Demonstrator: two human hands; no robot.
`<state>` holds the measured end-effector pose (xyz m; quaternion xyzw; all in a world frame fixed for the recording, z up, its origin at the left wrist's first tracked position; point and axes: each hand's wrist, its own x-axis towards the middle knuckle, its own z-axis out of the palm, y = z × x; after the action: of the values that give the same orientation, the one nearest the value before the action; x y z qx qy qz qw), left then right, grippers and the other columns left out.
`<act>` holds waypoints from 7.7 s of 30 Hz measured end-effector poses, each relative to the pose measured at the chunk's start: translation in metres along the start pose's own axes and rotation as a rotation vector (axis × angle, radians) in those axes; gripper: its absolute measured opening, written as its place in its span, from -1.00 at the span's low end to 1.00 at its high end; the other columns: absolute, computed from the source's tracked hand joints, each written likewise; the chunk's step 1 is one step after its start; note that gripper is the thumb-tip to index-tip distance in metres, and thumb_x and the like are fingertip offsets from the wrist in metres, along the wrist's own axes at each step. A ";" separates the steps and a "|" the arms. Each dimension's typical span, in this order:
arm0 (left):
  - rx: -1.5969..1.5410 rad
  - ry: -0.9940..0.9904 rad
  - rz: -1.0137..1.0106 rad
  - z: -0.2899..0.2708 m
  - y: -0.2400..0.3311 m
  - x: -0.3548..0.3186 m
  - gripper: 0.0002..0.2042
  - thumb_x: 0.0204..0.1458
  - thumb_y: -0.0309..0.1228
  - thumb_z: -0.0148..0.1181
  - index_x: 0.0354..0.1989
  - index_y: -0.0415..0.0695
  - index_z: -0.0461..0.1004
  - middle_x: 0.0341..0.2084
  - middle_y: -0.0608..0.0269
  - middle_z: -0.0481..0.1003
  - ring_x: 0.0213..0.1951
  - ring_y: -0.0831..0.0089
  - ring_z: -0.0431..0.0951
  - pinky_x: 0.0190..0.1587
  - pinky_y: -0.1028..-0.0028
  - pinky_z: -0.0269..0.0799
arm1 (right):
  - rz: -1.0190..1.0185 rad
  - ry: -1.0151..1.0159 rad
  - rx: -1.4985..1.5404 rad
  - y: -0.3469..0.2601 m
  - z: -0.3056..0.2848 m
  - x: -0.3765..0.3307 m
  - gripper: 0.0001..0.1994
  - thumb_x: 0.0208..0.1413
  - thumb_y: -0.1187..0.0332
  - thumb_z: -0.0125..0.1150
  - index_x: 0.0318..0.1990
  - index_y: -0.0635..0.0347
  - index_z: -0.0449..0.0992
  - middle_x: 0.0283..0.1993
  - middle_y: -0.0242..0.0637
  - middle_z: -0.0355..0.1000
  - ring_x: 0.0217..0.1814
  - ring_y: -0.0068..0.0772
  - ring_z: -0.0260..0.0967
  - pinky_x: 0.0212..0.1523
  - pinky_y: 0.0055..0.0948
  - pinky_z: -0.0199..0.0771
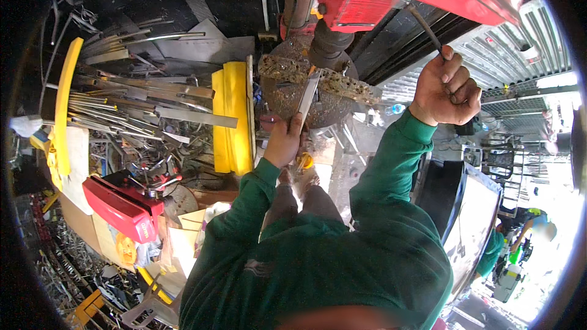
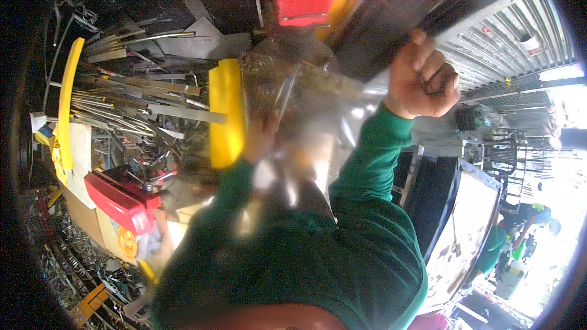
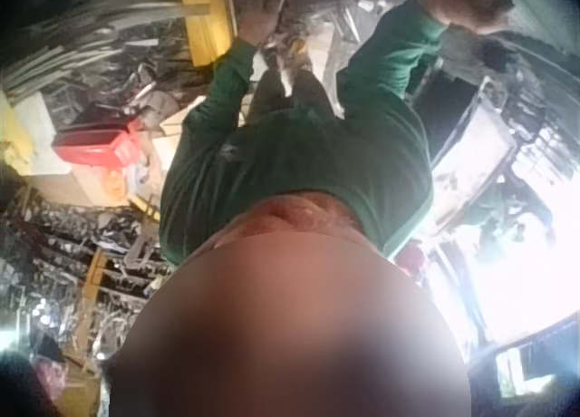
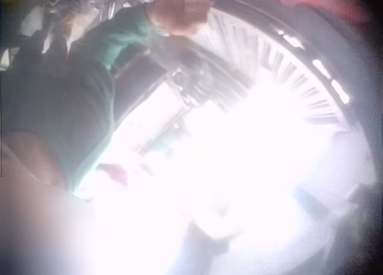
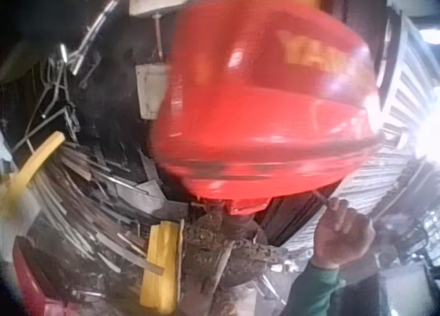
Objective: The person marks a metal bracket with a marker, then uses a drill press to create holes in the bracket. They inspect the bracket after drilling and hold it up for viewing.
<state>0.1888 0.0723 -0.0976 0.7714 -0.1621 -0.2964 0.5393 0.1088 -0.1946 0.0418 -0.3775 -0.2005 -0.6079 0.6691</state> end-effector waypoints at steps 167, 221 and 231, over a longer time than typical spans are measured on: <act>-0.048 -0.154 -0.356 -0.024 0.020 0.013 -0.51 0.28 0.11 -0.01 -0.36 -0.14 0.37 -0.80 0.41 0.17 -0.83 0.58 0.10 -0.75 0.52 0.02 | -0.035 -0.159 0.077 0.014 -0.014 -0.010 -0.55 0.10 0.11 0.05 -0.72 -0.09 0.00 -0.67 -0.55 -0.10 -0.51 -0.47 -0.11 -0.18 -0.21 0.05; 0.245 -0.278 -0.230 -0.090 0.001 0.054 -0.58 0.27 0.07 0.02 -0.21 -0.10 0.41 -0.68 0.39 0.30 -0.74 0.57 0.22 -0.70 0.48 0.14 | -0.154 -0.226 0.200 0.018 -0.007 -0.007 -0.54 0.05 0.36 0.08 -0.77 0.15 -0.03 -0.77 -0.32 -0.06 -0.68 -0.22 -0.03 -0.46 -0.13 0.11; 0.134 -0.544 -0.357 -0.130 0.002 0.088 -0.41 0.16 0.24 0.06 -0.48 -0.13 0.35 -0.85 0.38 0.15 -0.84 0.49 0.19 -0.74 0.41 0.16 | -0.163 -0.139 0.211 0.014 0.003 -0.009 -0.53 0.16 0.36 0.05 -0.74 0.15 0.00 -0.73 -0.38 -0.07 -0.65 -0.29 -0.11 -0.40 -0.22 0.02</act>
<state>0.3388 0.1178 -0.0892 0.7139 -0.1816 -0.5700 0.3640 0.1210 -0.1868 0.0332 -0.3287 -0.3391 -0.6083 0.6379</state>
